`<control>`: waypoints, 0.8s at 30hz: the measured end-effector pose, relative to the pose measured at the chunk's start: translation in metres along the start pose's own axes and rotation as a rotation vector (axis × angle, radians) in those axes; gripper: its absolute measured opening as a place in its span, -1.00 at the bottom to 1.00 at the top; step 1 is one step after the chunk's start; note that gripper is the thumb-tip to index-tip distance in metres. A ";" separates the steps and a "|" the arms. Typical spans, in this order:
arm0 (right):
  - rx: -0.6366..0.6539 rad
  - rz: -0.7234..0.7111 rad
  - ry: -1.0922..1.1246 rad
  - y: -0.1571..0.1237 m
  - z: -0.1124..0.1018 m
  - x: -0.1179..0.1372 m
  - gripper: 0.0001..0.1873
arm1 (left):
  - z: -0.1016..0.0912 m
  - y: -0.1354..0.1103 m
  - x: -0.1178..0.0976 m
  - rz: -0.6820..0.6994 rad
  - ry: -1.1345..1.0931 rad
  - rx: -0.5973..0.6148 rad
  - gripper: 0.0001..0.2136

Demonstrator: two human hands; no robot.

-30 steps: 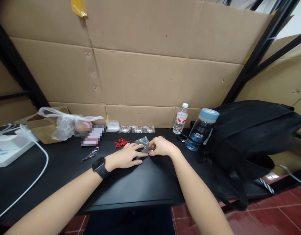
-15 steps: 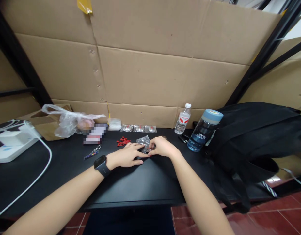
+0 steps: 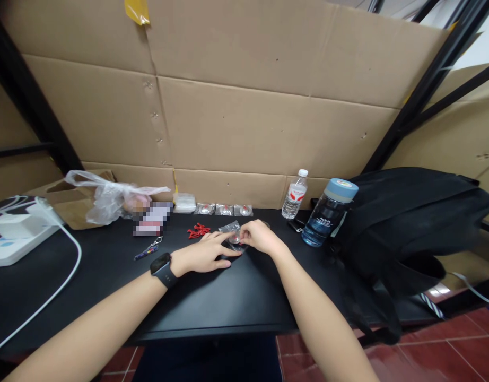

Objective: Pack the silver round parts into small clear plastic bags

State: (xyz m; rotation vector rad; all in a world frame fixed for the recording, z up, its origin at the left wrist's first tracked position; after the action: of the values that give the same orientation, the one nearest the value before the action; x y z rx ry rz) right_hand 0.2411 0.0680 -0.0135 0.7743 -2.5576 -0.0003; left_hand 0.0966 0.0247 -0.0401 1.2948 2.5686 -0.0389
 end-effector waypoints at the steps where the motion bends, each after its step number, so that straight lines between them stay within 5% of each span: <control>1: -0.026 0.018 -0.013 0.001 0.000 -0.002 -0.95 | 0.000 0.000 0.000 -0.005 0.002 0.003 -0.62; 10: -0.303 0.064 -0.225 0.009 0.002 -0.004 -0.83 | 0.001 0.002 0.004 -0.009 0.000 -0.001 -0.65; 17: -0.129 -0.122 0.193 0.006 -0.008 -0.010 -0.81 | -0.033 0.000 0.015 -0.104 0.024 -0.325 -0.60; 24: -0.124 -0.165 0.135 0.004 -0.008 -0.020 -0.74 | -0.026 0.006 0.027 -0.212 0.053 -0.390 -0.91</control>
State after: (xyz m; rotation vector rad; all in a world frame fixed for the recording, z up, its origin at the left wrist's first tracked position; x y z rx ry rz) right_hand 0.2570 0.0833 -0.0143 0.9023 -2.3365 -0.1521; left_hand 0.0803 0.0532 -0.0209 0.8908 2.5739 0.4375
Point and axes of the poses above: each hand's wrist, its own y-axis towards the middle knuckle, its own z-axis out of the palm, x = y × z, the point moved 7 cm from there along y, towards the middle knuckle
